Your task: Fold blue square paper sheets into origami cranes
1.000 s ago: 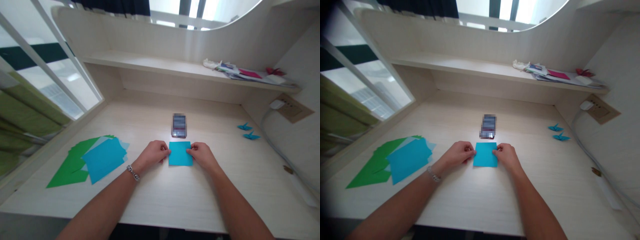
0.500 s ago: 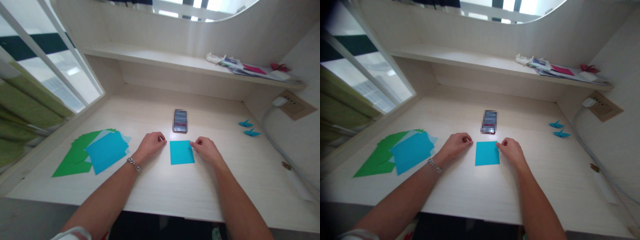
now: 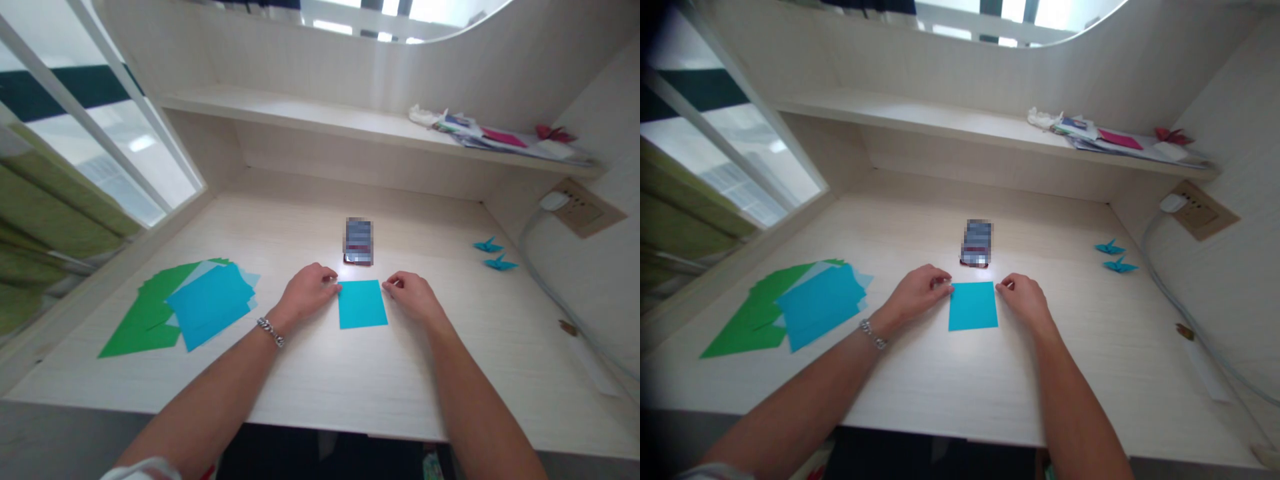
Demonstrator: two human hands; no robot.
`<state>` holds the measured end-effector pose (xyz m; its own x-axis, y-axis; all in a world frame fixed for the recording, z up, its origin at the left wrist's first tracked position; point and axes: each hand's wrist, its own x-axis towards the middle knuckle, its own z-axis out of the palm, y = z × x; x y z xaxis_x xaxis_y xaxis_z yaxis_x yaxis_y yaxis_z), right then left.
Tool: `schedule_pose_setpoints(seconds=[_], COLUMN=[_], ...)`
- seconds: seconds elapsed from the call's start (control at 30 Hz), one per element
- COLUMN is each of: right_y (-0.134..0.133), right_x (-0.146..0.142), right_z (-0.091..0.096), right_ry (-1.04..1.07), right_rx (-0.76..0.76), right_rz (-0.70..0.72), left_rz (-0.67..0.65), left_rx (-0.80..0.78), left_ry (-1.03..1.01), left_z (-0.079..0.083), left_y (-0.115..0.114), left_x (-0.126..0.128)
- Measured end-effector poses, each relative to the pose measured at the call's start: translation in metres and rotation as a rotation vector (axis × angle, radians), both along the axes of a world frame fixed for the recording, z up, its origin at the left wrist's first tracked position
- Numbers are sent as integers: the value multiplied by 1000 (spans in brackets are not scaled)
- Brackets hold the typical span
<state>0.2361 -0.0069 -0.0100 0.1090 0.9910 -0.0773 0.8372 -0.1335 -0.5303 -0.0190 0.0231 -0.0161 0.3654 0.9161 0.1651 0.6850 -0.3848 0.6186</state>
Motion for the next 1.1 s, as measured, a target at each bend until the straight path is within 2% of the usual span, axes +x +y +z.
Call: schedule_pose_setpoints(seconds=[0.2,0.43,0.87,0.97,1.1], right_y=[-5,-8,-9,-9,-7], right_x=[-10,-24,-28,-27,-23], right_z=[1,4,8,8,2], right_ry=[-20,-59,-83,-52,74], right_rx=[-39,-76,-97,-89,0], right_rz=[39,64,59,54,27], left_rz=[-47,-56,-30,-37,-4], left_rx=[41,16,7,-57,-172], left_ry=[39,41,70,-30,-346], left_z=[-6,-4,-3,-3,-8], left_y=[-4,-4,-4,-4,-1], left_x=[4,4,8,9,10])
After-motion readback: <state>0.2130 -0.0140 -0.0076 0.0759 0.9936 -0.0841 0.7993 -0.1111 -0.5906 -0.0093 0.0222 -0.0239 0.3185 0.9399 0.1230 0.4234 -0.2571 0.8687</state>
